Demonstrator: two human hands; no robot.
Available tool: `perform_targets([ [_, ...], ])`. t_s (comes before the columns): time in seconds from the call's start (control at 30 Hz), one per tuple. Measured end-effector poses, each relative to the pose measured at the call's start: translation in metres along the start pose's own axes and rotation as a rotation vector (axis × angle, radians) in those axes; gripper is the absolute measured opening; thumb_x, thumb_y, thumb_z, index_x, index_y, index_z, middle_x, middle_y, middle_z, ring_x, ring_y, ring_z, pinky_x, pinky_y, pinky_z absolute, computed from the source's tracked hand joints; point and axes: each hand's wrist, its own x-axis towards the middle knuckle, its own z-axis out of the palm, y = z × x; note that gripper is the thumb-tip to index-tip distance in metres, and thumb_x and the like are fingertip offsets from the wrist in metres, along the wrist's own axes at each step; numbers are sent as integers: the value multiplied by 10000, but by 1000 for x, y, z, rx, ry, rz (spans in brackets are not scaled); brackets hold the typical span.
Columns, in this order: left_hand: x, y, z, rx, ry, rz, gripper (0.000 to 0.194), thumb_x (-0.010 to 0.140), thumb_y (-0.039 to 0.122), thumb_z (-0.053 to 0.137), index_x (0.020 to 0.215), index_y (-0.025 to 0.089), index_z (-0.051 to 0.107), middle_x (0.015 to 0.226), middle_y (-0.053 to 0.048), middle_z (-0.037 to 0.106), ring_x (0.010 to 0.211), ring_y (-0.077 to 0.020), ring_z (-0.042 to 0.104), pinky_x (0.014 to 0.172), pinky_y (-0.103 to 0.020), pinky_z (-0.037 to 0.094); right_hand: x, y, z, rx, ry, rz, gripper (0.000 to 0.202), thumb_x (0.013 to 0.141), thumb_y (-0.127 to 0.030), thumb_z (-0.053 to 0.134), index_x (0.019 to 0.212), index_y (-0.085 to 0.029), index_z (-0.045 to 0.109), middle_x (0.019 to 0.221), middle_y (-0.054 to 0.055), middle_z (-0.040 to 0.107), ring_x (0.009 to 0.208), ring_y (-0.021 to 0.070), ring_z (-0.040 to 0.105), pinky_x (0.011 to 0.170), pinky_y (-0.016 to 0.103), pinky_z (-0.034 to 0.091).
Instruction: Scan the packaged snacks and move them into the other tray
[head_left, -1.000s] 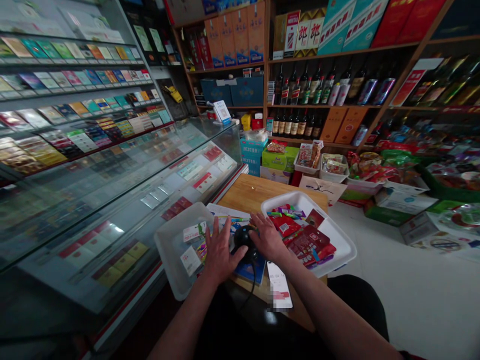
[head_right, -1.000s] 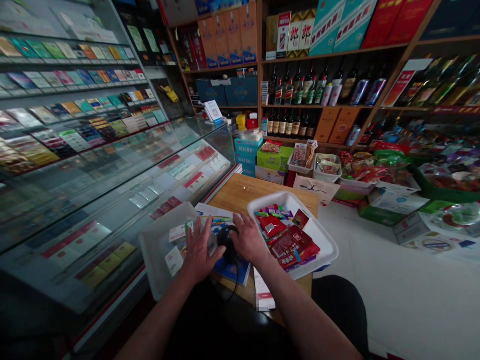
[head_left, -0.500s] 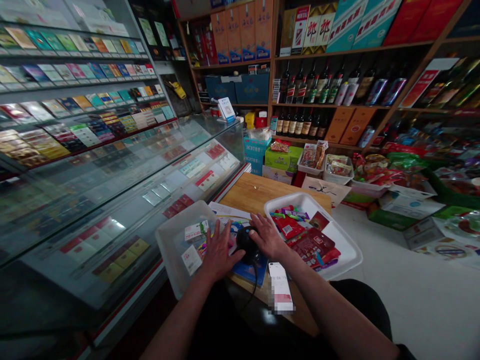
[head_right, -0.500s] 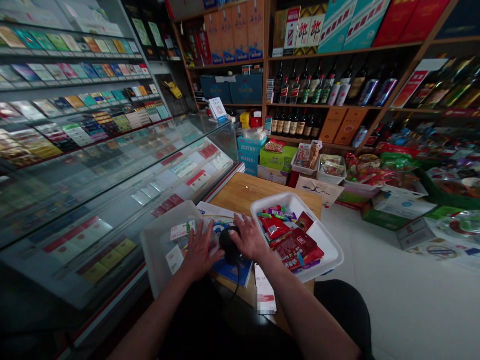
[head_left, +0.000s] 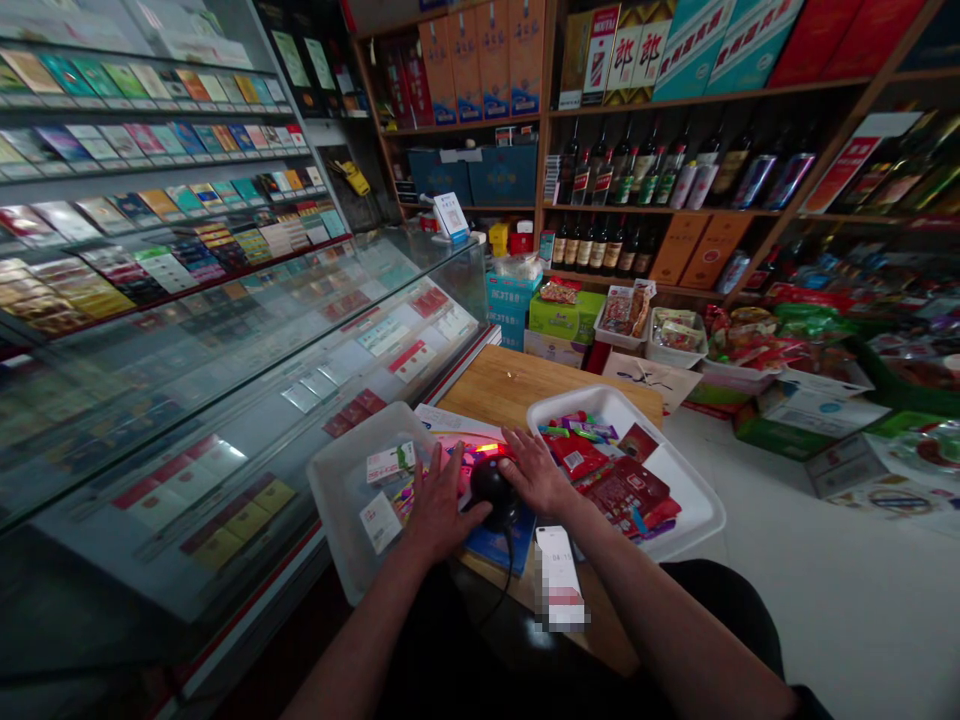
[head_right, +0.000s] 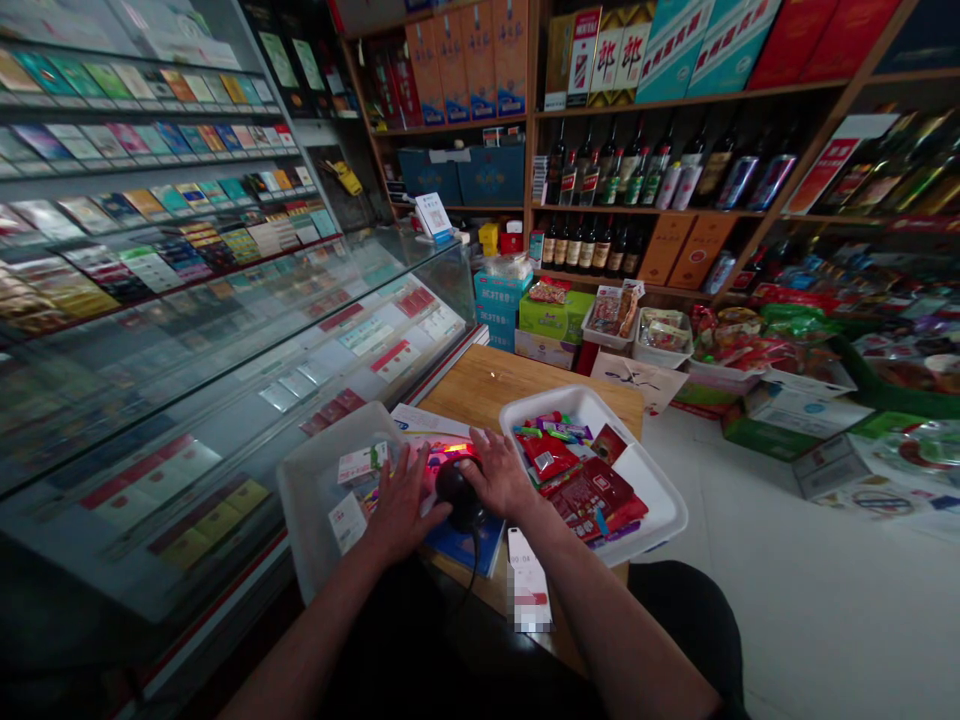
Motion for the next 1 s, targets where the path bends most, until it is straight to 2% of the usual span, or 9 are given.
perform_targets([
  [0.17, -2, 0, -2, -1, -36, -13, 998, 902, 648, 549, 1644, 188, 67, 1677, -135, 270, 1572, -383, 104, 1236, -655, 73, 3, 2, -1, 47, -35, -1, 666, 1057, -539, 307, 1595, -147, 328, 1519, 143, 526, 1524, 316, 294, 1239, 606, 204],
  [0.43, -4, 2, -4, -26, -67, -36, 999, 883, 636, 581, 1644, 210, 94, 1668, -127, 299, 1564, -394, 138, 1230, -666, 79, 11, 11, 0, 80, -92, 58, 739, 1038, -619, 287, 1581, -123, 360, 1606, 166, 394, 1527, 294, 295, 1263, 549, 186],
  [0.57, -4, 0, -3, -21, -71, -33, 1011, 871, 649, 587, 1643, 202, 113, 1662, -132, 312, 1565, -395, 135, 1235, -660, 66, 14, 11, -2, 111, -87, 52, 729, 1039, -616, 279, 1564, -124, 398, 1589, 162, 426, 1519, 295, 315, 1262, 545, 189],
  [0.83, -1, 6, -11, -45, -28, -53, 1014, 878, 638, 587, 1641, 187, 96, 1660, -147, 309, 1566, -393, 131, 1232, -666, 78, 17, -6, -14, 103, -54, 13, 685, 1039, -582, 325, 1533, -121, 440, 1475, 168, 567, 1502, 312, 343, 1232, 566, 231],
  [1.0, -9, 9, -21, -64, 34, -93, 1004, 895, 605, 592, 1643, 195, 62, 1654, -165, 314, 1562, -408, 135, 1211, -695, 110, 21, -29, -21, 0, -22, -19, 738, 1010, -612, 393, 1535, -94, 419, 1548, 202, 471, 1503, 327, 334, 1231, 565, 215],
])
